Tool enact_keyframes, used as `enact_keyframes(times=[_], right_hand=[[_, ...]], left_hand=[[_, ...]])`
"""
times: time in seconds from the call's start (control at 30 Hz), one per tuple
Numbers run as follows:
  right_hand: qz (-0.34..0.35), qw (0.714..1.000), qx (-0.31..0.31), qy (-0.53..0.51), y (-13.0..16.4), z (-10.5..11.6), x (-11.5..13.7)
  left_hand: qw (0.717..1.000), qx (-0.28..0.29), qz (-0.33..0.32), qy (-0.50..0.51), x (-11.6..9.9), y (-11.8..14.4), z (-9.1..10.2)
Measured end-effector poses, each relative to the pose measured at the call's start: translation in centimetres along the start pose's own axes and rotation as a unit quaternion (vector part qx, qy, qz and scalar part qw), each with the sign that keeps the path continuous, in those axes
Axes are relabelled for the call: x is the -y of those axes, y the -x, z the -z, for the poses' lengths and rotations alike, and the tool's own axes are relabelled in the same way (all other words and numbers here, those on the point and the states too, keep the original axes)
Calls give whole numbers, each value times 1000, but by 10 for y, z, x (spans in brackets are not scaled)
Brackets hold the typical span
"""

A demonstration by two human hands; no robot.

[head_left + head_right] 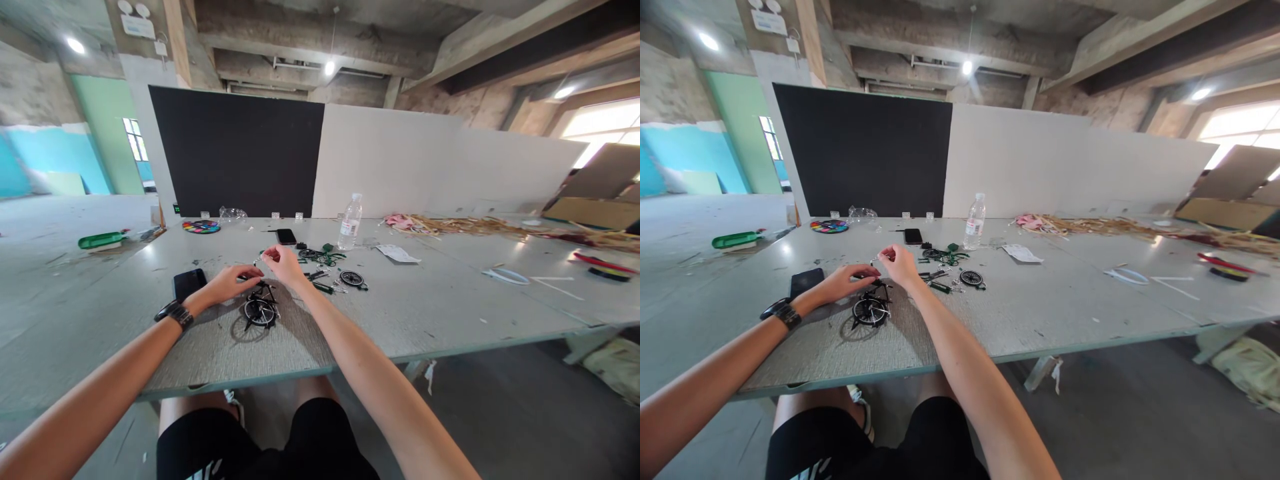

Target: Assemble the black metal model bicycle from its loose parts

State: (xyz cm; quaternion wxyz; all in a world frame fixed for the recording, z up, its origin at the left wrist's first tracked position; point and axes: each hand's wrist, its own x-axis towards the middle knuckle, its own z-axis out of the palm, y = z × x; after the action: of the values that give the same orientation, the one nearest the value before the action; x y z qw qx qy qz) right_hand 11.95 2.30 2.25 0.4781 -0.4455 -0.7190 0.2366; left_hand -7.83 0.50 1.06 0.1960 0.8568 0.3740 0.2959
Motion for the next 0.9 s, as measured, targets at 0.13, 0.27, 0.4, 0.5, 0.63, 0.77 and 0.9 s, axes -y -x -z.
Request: enact_keyframes(times=[0.13, 0.27, 0.4, 0.5, 0.63, 0.77, 0.9], right_hand=[[9, 1000, -1, 7, 1, 0, -1], [13, 1000, 4, 13, 0, 0, -2], [16, 1000, 3, 23, 0, -1, -2], [17, 999, 8, 27, 0, -1, -2], [17, 999, 9, 29, -1, 0, -2], [30, 998, 21, 41, -1, 1, -1], [45, 997, 26, 61, 0, 1, 1]], left_hand=[[1000, 18, -7, -9, 1, 0, 0], [1000, -8, -3, -24, 9, 0, 0], [999, 3, 14, -29, 15, 0, 0], [1000, 13, 16, -20, 18, -1, -1], [1000, 10, 21, 3, 20, -3, -3], [1000, -8, 25, 3, 23, -3, -5], [999, -29, 16, -41, 24, -2, -5]])
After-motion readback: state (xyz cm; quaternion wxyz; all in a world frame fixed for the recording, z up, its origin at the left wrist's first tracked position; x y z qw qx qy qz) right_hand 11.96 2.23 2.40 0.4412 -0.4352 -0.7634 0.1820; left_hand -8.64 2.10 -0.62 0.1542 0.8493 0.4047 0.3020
